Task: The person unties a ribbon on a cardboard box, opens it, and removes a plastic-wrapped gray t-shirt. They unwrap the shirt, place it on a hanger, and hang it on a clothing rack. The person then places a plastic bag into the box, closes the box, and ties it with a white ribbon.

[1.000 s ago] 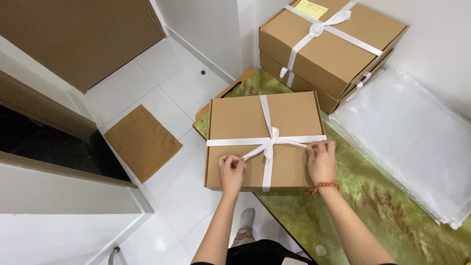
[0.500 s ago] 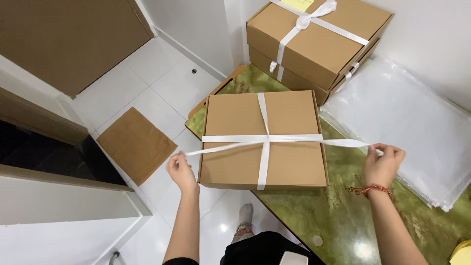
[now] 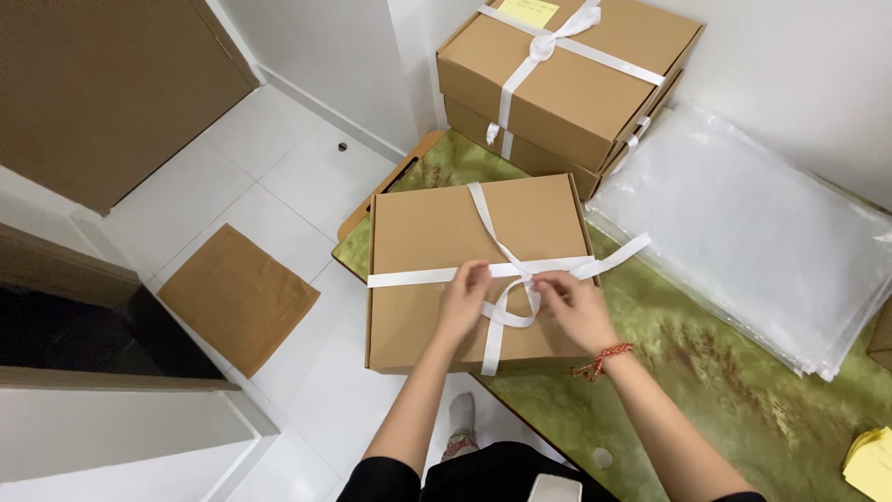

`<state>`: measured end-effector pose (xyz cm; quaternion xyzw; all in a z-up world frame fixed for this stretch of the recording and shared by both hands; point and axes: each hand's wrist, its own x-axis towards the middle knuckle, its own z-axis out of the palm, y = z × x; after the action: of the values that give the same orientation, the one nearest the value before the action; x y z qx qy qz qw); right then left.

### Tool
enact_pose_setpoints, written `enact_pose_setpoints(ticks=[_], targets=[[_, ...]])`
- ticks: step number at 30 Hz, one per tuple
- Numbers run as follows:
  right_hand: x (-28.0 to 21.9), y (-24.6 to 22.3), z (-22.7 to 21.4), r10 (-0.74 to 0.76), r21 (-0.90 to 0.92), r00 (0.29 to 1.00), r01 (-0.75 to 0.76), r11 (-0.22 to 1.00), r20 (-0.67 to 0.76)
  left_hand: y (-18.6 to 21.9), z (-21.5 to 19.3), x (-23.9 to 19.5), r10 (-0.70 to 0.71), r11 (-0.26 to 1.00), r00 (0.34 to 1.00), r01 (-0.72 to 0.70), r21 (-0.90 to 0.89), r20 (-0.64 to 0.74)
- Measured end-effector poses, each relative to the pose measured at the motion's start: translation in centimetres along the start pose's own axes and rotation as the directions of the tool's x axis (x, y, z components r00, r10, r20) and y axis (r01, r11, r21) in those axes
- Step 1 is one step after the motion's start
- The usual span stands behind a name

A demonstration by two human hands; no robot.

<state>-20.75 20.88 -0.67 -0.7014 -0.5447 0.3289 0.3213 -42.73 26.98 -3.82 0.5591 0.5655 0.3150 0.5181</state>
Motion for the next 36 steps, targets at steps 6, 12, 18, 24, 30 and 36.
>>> enact_pose_setpoints(ticks=[6, 12, 18, 24, 30, 36], targets=[[-1.2, -2.0, 4.4, -0.035, -0.026, 0.964, 0.044, 0.999, 0.265, 4.6, 2.9, 2.2, 0.056, 0.998, 0.963, -0.057, -0.004, 0.264], [-1.2, -3.4, 3.3, -0.137, -0.168, 0.969, 0.172, 0.971, 0.205, 8.3, 2.3, 9.6, 0.293, 0.951, 0.923, -0.309, 0.025, 0.249], [-1.0, -2.3, 0.4, -0.094, -0.458, 0.99, 0.132, 0.879, 0.104, 18.3, -7.8, 10.7, 0.552, 0.834, 0.829, -0.549, 0.058, -0.087], [-1.0, 1.9, -4.0, -0.075, -0.678, 0.993, -0.003, 0.736, -0.087, 17.5, -9.7, 11.1, 0.543, 0.794, 0.837, -0.537, 0.283, 0.065], [-1.3, -1.0, -0.9, -0.1, -0.51, 0.989, 0.144, 0.848, 0.113, 19.3, -4.3, -0.5, 0.637, 0.77, 0.699, -0.599, -0.219, 0.326], [-0.1, 5.5, -1.2, -0.221, -0.463, 0.975, 0.2, 0.864, 0.007, -0.1, 3.8, -16.0, -0.272, 0.891, 0.267, -0.294, 0.347, 0.925]])
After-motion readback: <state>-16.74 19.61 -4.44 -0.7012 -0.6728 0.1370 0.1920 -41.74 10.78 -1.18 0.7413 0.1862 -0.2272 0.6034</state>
